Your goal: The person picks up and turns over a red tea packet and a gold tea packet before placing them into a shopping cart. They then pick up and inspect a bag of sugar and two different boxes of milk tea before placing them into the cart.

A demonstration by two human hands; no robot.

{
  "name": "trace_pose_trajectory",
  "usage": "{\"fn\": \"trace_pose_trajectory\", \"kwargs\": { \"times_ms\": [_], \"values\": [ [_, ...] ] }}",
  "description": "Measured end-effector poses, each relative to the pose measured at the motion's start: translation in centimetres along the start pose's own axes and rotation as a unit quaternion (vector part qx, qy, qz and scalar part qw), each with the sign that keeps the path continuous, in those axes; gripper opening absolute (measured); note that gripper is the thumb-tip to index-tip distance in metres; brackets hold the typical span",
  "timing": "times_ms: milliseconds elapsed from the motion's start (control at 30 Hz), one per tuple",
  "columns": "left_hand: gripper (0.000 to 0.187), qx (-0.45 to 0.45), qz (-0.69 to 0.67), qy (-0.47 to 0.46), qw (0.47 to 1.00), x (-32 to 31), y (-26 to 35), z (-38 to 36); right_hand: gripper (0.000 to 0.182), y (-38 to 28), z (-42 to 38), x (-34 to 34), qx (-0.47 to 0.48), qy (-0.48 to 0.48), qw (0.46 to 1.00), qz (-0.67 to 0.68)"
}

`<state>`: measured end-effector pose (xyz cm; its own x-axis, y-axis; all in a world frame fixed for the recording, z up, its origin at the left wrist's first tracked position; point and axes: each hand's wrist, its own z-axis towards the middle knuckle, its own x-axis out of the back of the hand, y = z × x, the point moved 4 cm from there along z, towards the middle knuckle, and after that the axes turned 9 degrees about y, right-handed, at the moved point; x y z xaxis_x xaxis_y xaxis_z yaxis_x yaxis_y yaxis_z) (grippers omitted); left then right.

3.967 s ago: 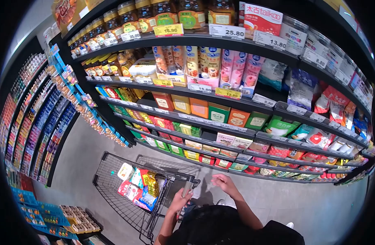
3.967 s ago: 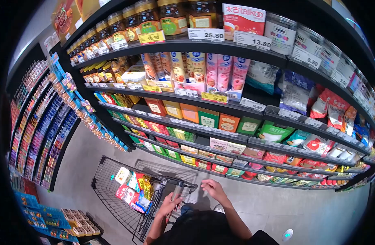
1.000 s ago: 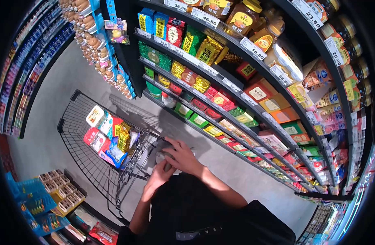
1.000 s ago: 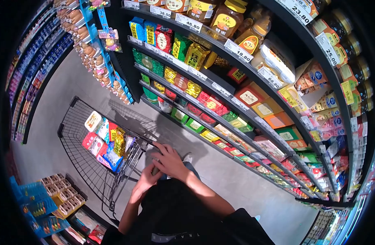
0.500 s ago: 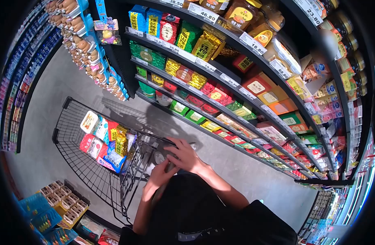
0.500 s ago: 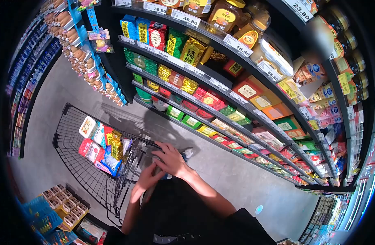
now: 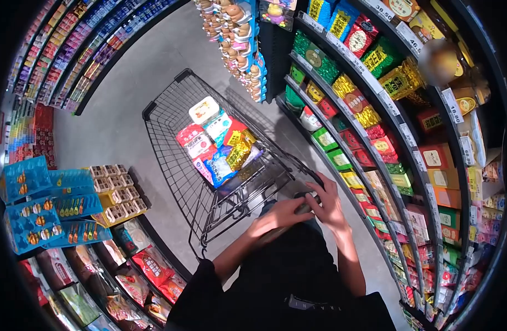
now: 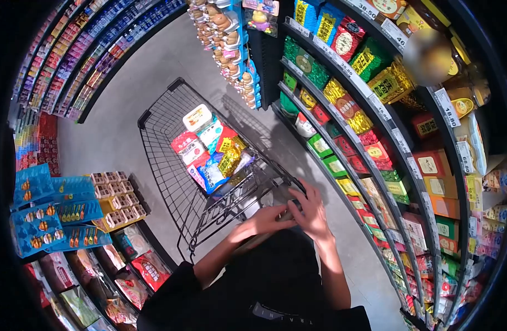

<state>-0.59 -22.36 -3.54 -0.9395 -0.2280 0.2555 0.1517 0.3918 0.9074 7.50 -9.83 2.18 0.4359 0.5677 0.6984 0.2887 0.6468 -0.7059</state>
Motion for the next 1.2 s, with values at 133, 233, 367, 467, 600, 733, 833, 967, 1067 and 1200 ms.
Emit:
{"fn": "trace_pose_trajectory", "kwargs": {
  "times_ms": [133, 233, 367, 467, 600, 733, 833, 967, 1067, 1200],
  "values": [
    [0.052, -0.026, 0.017, 0.005, 1.000, -0.5, -0.8, 0.1, 0.036, 1.4, -0.9, -1.2, -0.016, 0.020, 1.000, 0.018],
    [0.043, -0.032, -0.002, 0.052, 0.998, -1.4, -1.6, 0.7, 0.035, 1.2, -0.8, -0.5, 0.047, 0.053, 0.997, -0.033],
    [0.046, -0.018, -0.011, 0.063, 0.998, -1.6, -0.7, 1.3, 0.034, 0.7, -0.3, -0.1, 0.002, 0.008, 1.000, -0.019],
    [0.044, -0.044, -0.072, 0.069, 0.994, -0.9, -0.5, 1.7, 0.035, 0.8, 0.0, -0.2, -0.011, -0.004, 0.999, -0.032],
    [0.043, -0.032, -0.131, 0.035, 0.990, -0.8, -0.4, 1.8, 0.036, 1.2, 0.1, -0.7, -0.014, 0.008, 1.000, -0.006],
    [0.043, 0.003, -0.163, 0.024, 0.986, -0.8, -1.3, 2.1, 0.034, 1.3, 0.4, -1.1, -0.003, 0.022, 1.000, -0.015],
    [0.040, 0.042, -0.206, 0.006, 0.978, -1.2, -1.7, 2.3, 0.034, 1.4, 0.3, -0.9, 0.013, 0.043, 0.999, -0.027],
    [0.036, 0.073, -0.215, -0.013, 0.974, -1.1, -1.2, 2.1, 0.032, 1.4, 0.0, -1.0, 0.015, 0.051, 0.999, -0.013],
    [0.035, 0.049, -0.217, -0.018, 0.975, -1.1, -1.7, 2.1, 0.031, 1.4, 0.0, -1.2, 0.016, 0.050, 0.999, -0.011],
    [0.034, 0.045, -0.221, -0.010, 0.974, -1.1, -1.8, 2.3, 0.032, 1.4, 0.0, -1.3, 0.001, 0.046, 0.999, -0.009]
  ]
}}
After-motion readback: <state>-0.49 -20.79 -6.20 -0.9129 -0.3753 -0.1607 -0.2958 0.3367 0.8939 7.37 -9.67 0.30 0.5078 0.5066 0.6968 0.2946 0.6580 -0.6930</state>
